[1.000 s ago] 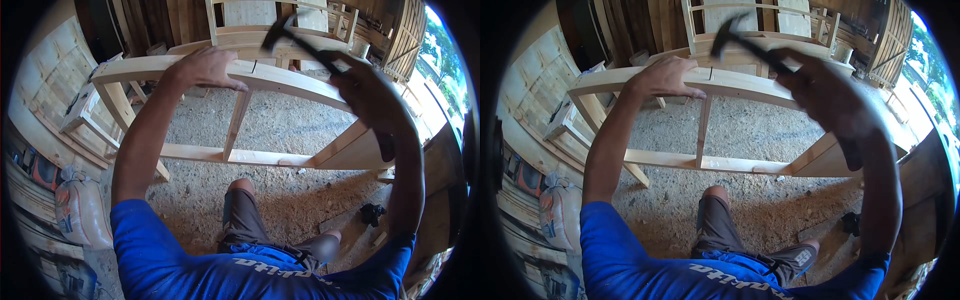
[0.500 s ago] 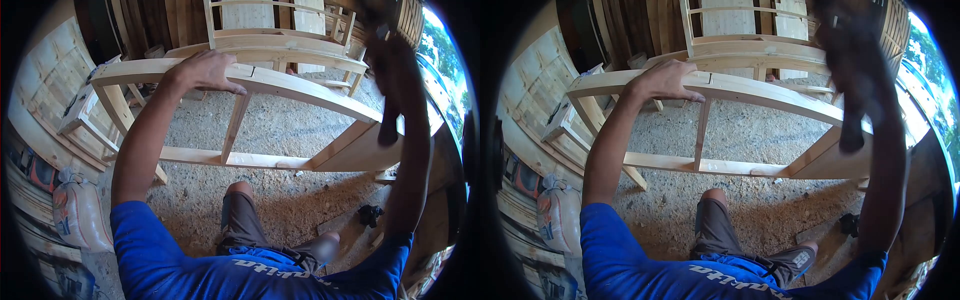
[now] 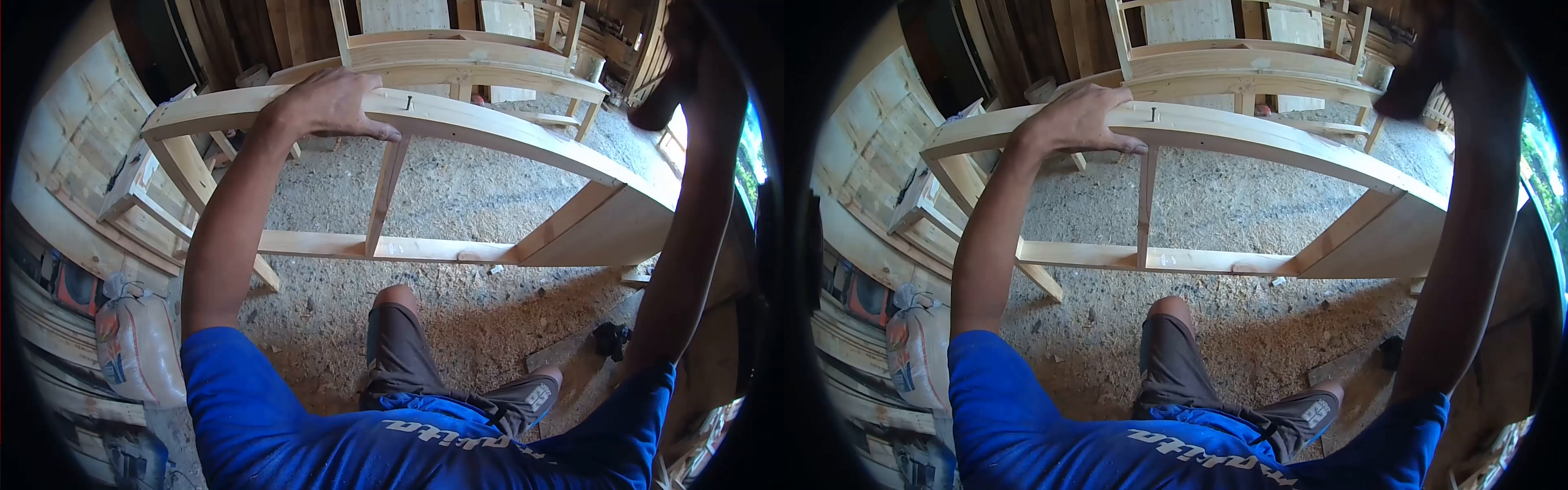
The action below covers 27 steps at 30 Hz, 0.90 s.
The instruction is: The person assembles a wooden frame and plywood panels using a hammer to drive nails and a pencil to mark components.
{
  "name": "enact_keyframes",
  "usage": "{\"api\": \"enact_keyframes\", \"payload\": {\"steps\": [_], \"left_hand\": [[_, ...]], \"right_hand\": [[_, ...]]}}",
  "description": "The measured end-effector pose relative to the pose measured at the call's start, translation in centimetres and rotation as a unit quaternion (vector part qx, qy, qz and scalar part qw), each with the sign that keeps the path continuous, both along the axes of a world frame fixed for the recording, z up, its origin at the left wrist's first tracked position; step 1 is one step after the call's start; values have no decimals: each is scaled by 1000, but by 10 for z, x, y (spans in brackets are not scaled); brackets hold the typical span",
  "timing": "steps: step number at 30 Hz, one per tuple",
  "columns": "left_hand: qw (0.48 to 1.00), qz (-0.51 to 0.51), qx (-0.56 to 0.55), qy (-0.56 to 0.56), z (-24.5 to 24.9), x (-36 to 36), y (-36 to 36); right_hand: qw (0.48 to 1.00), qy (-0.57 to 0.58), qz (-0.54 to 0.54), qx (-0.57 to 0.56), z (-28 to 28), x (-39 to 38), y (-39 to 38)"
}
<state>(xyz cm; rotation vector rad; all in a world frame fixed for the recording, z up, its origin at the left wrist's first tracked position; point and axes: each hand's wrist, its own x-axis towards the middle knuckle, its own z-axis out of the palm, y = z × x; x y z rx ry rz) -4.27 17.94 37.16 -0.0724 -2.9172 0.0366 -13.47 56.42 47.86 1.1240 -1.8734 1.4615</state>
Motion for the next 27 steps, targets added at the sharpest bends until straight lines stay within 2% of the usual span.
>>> {"api": "enact_keyframes", "payload": {"steps": [1,3,4,6,8,10,12,14,15,16,17,18,19,20,21,22,24,25,26,27], "left_hand": [[1000,2,0,-4,-1,0,-1],[1000,0,-10,7,0,2,1],[1000,-1,-13,3,-1,3,4],[999,8,-48,16,0,4,5],[999,3,-29,17,-6,0,-2],[1000,0,-18,6,0,1,1],[1000,-8,-22,10,-1,0,1],[1000,-7,-21,20,-1,2,1],[1000,-8,-23,19,1,3,3],[999,17,-28,-11,3,3,6],[998,43,-31,-38,5,4,8],[998,43,-32,-33,6,3,5],[999,3,-47,1,4,-2,-3],[998,-31,-53,28,-3,-1,-6],[998,-29,-54,26,-2,-1,-7],[998,-16,-48,22,0,-3,-6],[1000,-2,-15,1,-1,-1,-1],[1000,-3,-14,-3,-1,-1,0],[1000,-3,-6,-5,-1,-1,0],[1000,-4,-3,-8,0,0,0]], "right_hand": [[987,156,-13,34,-7,0,-8],[950,304,-24,65,-35,12,-32],[960,228,-21,163,-68,28,-49],[933,75,-14,350,-111,55,-72],[953,-26,8,300,-72,49,-46],[989,8,60,135,-32,-8,-6],[987,32,123,-97,6,28,-28],[986,164,13,-4,-15,-12,-25],[981,193,10,35,-37,-25,-25],[981,123,150,6,-77,-40,-28],[963,222,68,138,-121,3,-60],[910,318,-17,264,-140,29,-78],[910,321,-24,262,-117,40,-73],[956,97,-32,276,-79,59,-62],[953,-133,-40,271,-60,69,-58],[987,-75,-27,138,-55,51,-55],[990,-52,-88,96,-37,26,-55],[943,124,-208,227,-41,12,-60],[836,293,-312,343,-51,0,-65],[878,289,-226,308,-83,7,-70]]}}
